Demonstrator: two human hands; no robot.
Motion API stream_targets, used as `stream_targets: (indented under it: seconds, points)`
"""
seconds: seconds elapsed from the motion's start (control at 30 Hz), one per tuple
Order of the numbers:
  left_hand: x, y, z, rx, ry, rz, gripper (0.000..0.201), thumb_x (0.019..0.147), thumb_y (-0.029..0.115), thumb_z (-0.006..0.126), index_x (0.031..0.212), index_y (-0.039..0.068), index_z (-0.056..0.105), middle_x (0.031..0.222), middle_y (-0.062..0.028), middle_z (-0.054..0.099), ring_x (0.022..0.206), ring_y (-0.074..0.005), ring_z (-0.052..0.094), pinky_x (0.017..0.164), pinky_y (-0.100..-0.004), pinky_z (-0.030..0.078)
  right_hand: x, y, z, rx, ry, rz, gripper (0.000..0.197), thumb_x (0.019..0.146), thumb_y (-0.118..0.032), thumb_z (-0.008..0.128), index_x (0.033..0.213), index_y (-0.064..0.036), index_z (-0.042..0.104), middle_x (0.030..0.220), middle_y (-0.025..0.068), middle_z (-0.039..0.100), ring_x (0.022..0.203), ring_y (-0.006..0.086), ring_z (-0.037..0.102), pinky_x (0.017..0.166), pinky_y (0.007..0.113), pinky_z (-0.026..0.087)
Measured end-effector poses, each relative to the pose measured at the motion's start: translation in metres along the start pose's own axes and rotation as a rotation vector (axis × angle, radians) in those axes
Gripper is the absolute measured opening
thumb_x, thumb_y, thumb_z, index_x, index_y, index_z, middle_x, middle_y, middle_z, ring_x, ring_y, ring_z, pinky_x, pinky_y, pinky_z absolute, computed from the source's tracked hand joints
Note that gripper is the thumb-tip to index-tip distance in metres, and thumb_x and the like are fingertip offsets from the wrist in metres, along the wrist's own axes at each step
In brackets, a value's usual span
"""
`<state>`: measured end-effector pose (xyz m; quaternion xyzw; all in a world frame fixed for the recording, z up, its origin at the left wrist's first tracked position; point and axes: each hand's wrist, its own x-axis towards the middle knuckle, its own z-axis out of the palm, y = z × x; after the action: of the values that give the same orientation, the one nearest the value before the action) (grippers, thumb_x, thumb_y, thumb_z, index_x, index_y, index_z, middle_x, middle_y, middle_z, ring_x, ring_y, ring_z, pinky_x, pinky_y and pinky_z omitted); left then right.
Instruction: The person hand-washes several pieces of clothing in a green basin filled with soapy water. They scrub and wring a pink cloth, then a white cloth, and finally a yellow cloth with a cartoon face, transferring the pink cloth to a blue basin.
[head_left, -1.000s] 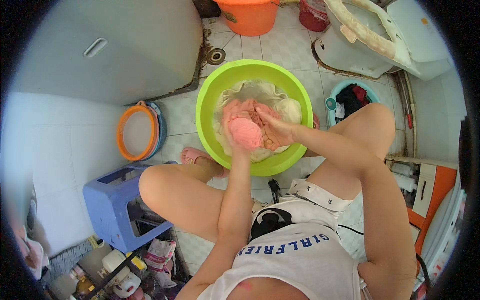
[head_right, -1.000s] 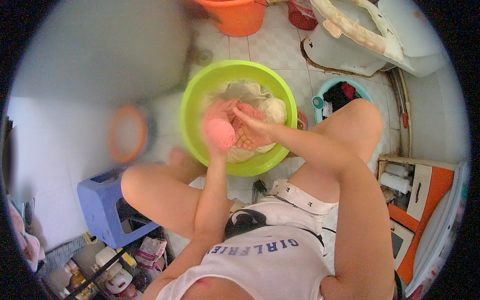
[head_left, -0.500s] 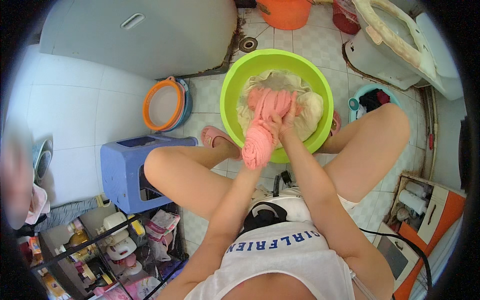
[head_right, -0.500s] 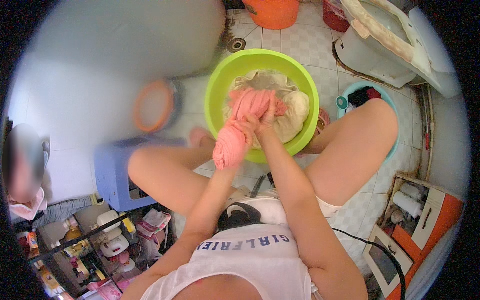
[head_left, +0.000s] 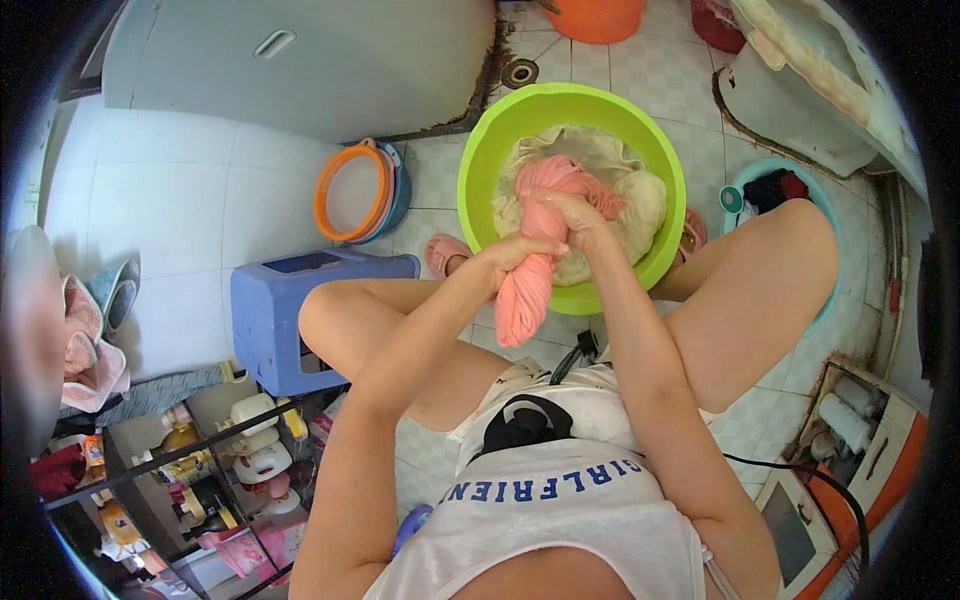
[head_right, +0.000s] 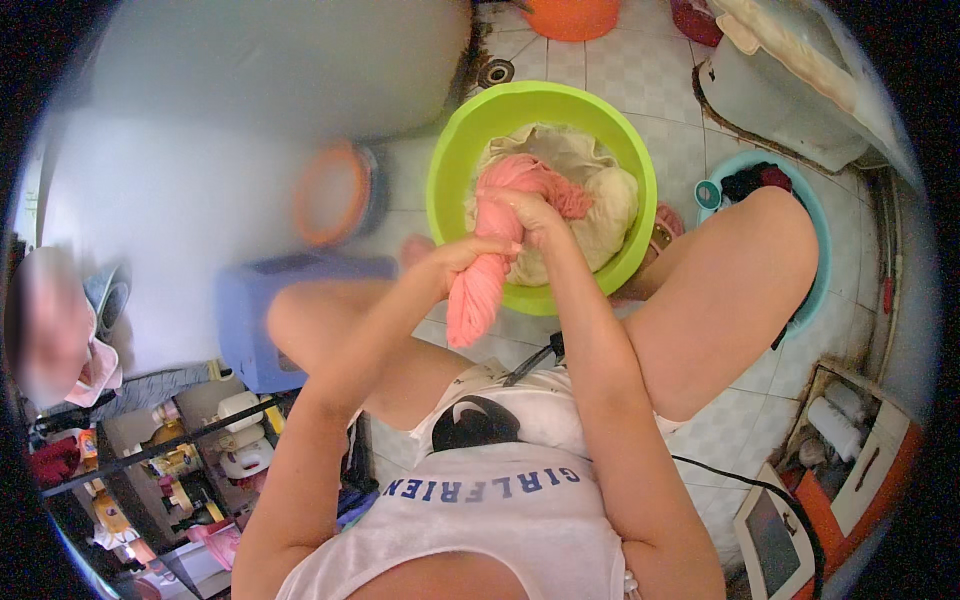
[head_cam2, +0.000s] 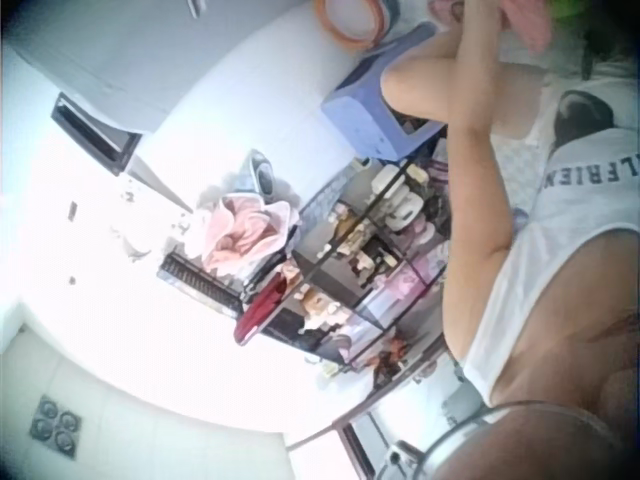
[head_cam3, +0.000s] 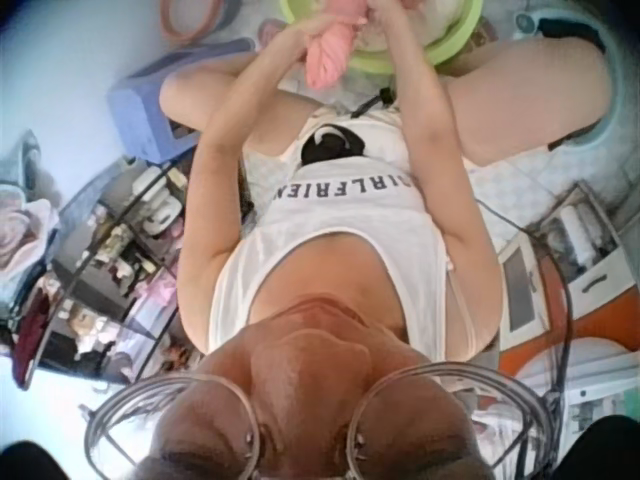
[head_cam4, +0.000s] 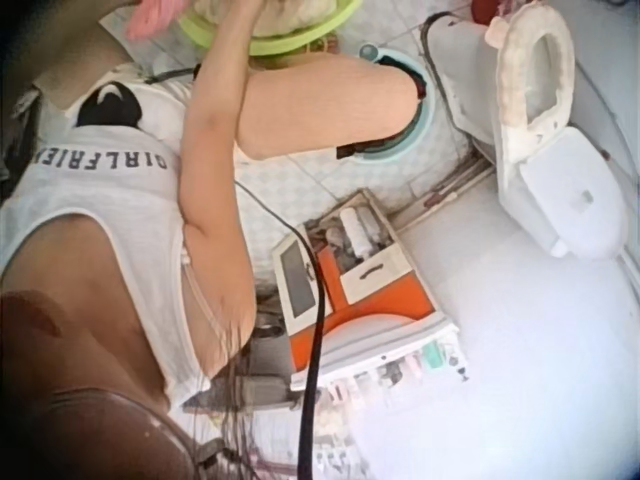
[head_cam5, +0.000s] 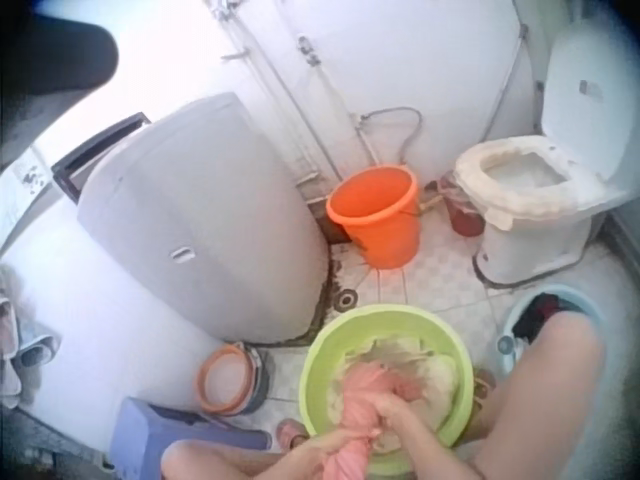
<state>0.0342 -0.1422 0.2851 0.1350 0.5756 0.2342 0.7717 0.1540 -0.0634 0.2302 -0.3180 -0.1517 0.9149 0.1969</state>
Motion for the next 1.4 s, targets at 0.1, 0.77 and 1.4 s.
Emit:
stream_targets:
  seconds: [0.1, 0.77, 1.4]
  points:
    - [0.018, -0.009, 0.007, 0.245, 0.11, 0.206, 0.029, 0.074, 0.017, 0.076, 0.097, 0.006, 0.061, 0.08, -0.0044, 0.062, 0.066, -0.0157, 0.058, 0.061, -0.0287, 0.049, 0.018, 0.007, -0.016, -0.213, 0.113, -0.021, 0.05, 0.076, -0.027, 0.078, 0.112, 0.0024, 0.061, 0.108, 0.0106, 0.063, 0.091, 0.0172, 0.062, 0.077, 0.031, 0.053]
    - [0.056, -0.045, -0.038, 0.546, -0.038, 0.261, 0.071, 0.079, 0.039, 0.068, 0.131, -0.003, 0.043, 0.117, -0.0199, 0.062, 0.102, -0.033, 0.062, 0.085, -0.0388, 0.049, 0.041, 0.045, -0.027, -0.434, 0.427, -0.132, 0.068, 0.076, -0.045, 0.069, 0.12, 0.005, 0.055, 0.118, 0.0166, 0.061, 0.106, 0.026, 0.06, 0.09, 0.033, 0.046]
    - [-0.044, -0.019, -0.001, -0.791, -0.568, 0.02, 0.061, 0.093, 0.049, 0.05, 0.126, -0.001, 0.046, 0.114, -0.0169, 0.06, 0.101, -0.0261, 0.06, 0.079, -0.0347, 0.05, -0.01, -0.002, -0.019, -0.314, -0.093, 0.0, 0.083, 0.085, -0.076, 0.033, 0.132, -0.0104, 0.052, 0.128, 0.0098, 0.057, 0.119, 0.0211, 0.051, 0.099, 0.044, 0.04]
